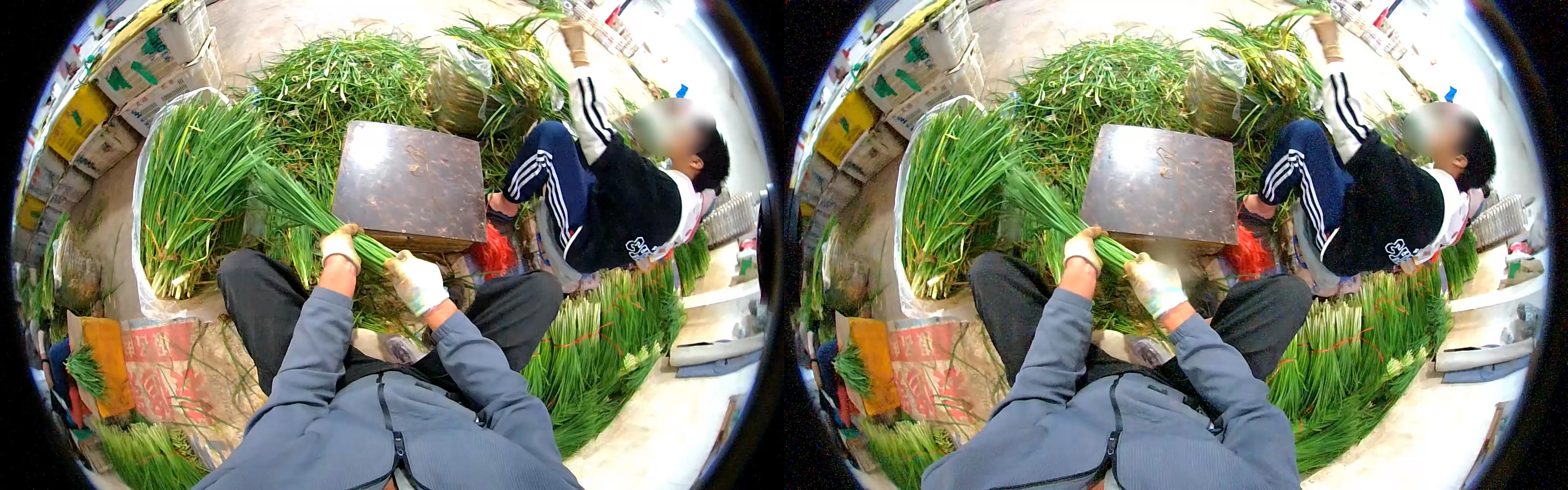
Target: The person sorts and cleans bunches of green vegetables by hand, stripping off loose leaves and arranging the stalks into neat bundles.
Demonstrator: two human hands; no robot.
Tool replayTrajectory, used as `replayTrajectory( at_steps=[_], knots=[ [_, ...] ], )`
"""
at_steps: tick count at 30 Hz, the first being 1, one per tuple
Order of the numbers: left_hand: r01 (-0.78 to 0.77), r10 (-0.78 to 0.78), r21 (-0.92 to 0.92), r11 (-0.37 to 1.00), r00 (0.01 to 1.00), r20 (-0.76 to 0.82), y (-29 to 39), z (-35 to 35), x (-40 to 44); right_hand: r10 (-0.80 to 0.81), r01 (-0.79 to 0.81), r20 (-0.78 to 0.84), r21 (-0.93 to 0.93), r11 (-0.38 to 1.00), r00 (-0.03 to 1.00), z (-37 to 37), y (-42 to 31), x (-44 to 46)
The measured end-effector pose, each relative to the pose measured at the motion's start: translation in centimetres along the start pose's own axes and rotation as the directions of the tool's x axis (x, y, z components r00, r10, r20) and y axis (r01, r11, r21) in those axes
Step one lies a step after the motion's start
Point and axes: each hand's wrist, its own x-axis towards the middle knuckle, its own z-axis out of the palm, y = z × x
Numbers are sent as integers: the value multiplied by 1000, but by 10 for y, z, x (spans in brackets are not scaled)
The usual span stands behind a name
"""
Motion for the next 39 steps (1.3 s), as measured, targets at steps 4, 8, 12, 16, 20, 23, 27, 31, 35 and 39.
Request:
replayTrajectory(
  at_steps=[4,8,12,16,20,23,27,31,35,39],
  knots=[
    [-6,5,-49,999,1000,-18,8,-5,-3,261,-6,-317,625,781,912,-19,8,1],
    [-18,23,-87,996,998,60,6,-8,2,580,-133,-385,743,657,718,-66,23,-8],
    [-115,118,-27,993,976,181,15,5,-29,204,-282,265,303,910,943,-59,36,-29],
    [-367,288,177,913,889,355,28,26,-60,331,-367,250,114,923,910,-79,28,-19],
    [-280,98,270,921,839,535,6,50,-78,228,-241,78,292,926,970,-55,4,12],
    [-272,25,277,921,753,657,-4,77,-84,446,-376,54,633,677,893,-30,20,28],
    [-554,-1,437,708,619,786,-25,91,-58,568,-361,-140,644,675,811,28,94,25],
    [-432,-38,610,664,795,605,-29,65,-63,790,-623,-6,612,487,613,44,137,33],
    [-266,90,561,784,943,321,-73,11,-14,698,-750,354,525,403,623,55,106,71],
    [-25,-20,270,962,987,160,-86,-26,47,203,-429,401,621,656,893,109,83,129]
  ],
)
